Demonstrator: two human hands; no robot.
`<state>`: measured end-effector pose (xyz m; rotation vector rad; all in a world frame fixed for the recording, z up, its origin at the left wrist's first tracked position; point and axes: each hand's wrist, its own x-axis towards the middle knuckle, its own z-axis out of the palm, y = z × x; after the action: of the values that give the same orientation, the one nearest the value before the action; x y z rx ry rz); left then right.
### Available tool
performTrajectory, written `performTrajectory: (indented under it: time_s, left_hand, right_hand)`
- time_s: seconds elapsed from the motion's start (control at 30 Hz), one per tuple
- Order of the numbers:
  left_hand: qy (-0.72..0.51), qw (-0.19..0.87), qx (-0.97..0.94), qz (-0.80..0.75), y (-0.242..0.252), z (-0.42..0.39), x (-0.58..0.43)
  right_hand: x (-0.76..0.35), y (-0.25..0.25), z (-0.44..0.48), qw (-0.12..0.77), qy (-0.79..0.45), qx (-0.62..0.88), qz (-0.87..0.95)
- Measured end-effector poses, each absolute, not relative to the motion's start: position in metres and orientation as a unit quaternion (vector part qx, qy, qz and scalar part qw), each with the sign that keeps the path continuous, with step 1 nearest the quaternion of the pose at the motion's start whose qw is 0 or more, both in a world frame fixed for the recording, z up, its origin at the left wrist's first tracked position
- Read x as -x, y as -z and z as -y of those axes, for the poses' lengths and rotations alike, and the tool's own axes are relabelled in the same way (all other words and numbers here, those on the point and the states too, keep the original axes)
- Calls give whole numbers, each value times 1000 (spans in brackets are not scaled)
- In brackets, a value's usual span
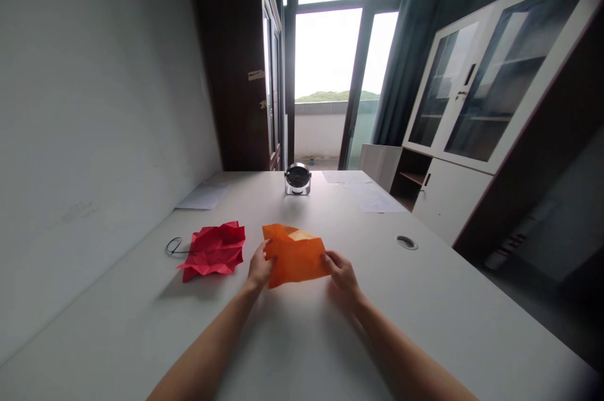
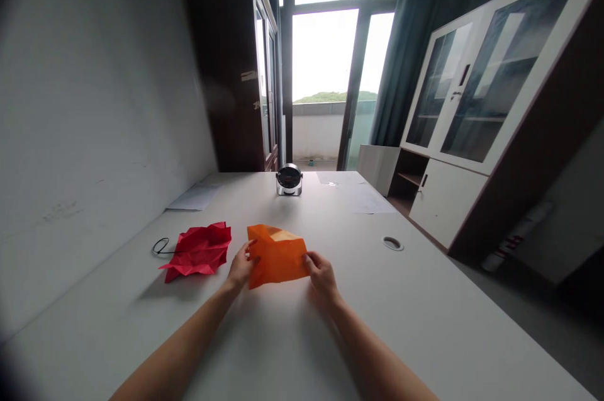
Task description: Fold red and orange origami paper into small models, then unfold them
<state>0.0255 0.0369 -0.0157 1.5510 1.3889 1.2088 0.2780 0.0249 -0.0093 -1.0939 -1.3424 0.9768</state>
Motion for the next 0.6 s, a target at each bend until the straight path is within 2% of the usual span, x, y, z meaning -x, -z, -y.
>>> performTrajectory:
  time_s: [0.1,0.27,0.4,0.6]
  left_hand:
    - [-520,393,-562,-509,2,-42,-11]
    - [-568,262,-540,-563,-46,-51,71]
    - [-526,165,-524,-649,-64,-56,151]
    - [-346,55,-529,-773,-49,-51,199]
  right_hand:
    - [-280,8,-23,527,-451,452,561]
    - [-277,10,-21,473,-467,428,612]
    - [-274,9,-20,442,-429,448,648]
    - [-275,9,-19,423,-408,456,668]
